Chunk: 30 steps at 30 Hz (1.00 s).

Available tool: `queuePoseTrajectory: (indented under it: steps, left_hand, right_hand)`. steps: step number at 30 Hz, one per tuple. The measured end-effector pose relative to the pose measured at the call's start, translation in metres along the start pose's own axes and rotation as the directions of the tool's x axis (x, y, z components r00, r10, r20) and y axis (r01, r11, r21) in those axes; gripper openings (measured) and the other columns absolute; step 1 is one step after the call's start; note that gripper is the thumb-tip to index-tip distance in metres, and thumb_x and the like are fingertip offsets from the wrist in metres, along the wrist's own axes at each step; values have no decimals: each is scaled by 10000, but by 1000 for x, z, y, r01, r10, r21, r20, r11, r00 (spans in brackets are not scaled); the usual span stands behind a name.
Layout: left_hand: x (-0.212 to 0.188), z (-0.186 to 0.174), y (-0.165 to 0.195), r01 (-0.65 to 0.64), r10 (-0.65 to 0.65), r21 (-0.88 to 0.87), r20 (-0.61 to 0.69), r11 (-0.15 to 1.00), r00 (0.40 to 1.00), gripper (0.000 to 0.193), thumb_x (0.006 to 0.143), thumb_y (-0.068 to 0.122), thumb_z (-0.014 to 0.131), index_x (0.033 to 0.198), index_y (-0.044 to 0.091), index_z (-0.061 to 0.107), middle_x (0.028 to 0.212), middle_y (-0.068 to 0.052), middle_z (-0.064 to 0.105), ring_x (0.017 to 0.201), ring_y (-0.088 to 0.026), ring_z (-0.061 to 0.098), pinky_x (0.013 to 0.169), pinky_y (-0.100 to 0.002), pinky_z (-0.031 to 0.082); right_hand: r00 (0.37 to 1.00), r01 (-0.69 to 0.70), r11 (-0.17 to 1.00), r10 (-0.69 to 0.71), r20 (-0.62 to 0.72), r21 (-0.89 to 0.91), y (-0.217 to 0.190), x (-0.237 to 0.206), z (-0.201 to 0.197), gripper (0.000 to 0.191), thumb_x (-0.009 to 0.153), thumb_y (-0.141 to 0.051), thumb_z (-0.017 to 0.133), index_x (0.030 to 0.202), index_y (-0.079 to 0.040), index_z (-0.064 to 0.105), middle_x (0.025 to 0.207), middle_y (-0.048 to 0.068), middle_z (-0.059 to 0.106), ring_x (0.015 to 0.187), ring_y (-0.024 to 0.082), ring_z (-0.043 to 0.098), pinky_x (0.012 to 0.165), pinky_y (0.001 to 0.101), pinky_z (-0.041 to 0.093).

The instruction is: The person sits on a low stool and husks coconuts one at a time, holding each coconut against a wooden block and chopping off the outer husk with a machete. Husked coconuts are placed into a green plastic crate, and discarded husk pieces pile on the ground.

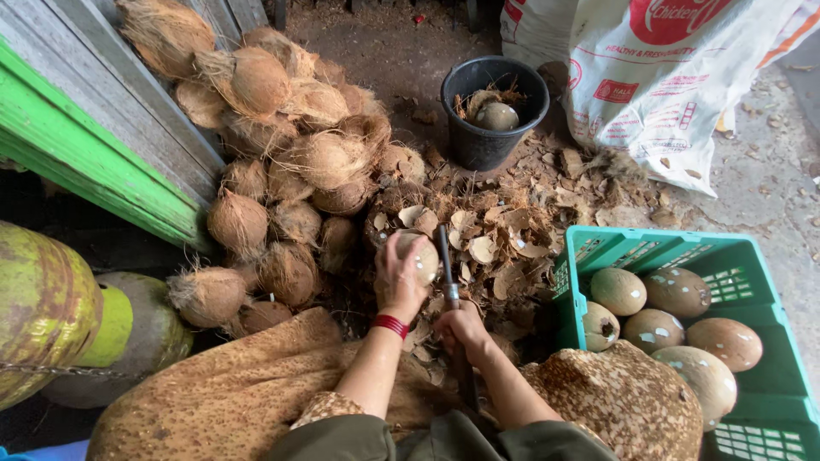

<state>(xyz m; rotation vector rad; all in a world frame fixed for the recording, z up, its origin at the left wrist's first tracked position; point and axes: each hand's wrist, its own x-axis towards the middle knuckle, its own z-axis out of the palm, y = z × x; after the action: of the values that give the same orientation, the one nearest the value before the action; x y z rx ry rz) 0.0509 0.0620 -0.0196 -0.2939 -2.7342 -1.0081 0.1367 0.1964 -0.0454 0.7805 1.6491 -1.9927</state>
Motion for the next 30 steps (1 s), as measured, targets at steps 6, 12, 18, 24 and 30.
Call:
queuePoseTrajectory:
  steps: [6,12,18,24,30]
  left_hand:
    - [6,-33,-28,265,-209,-356,188,896,960,1147,380,63,987,1378,338,493,1482,-179,383,1315,-355,525,1101,-496,536]
    - [1,-42,-36,638,-565,-537,321,552,760,1102,441,290,950,1410,338,426,1436,-110,463,1217,-324,575,791,-444,657]
    - [2,-54,-47,468,-276,-830,547,-304,790,1159,685,799,761,1485,18,453,1343,-270,586,996,-390,671,696,-379,651]
    - [34,-76,-34,353,20,-591,494,-726,869,1159,698,840,662,1485,27,410,1341,-329,555,1049,-384,688,772,-456,681]
    - [36,-85,-34,341,69,-743,372,-576,926,1056,791,826,644,1522,106,394,1444,-259,517,1145,-406,647,741,-474,668]
  right_hand:
    - [985,125,977,-143,-98,-172,-9,6,1,149,723,77,683,699,1,556,517,87,580,356,188,502,341,332,384]
    - [945,172,949,-235,-227,-265,-20,6,8,190,778,-17,753,797,-5,564,593,63,586,399,156,525,352,321,443]
    - [976,137,956,-175,-130,-259,-38,-13,-22,224,785,-52,777,822,-94,560,628,69,581,422,149,476,369,303,423]
    - [945,115,932,5,328,-344,-38,-13,0,224,798,15,748,815,-52,535,624,42,597,445,129,535,387,284,442]
    - [992,-52,950,84,93,-309,-46,13,5,135,803,-3,717,865,-61,613,621,35,617,451,133,519,415,289,432]
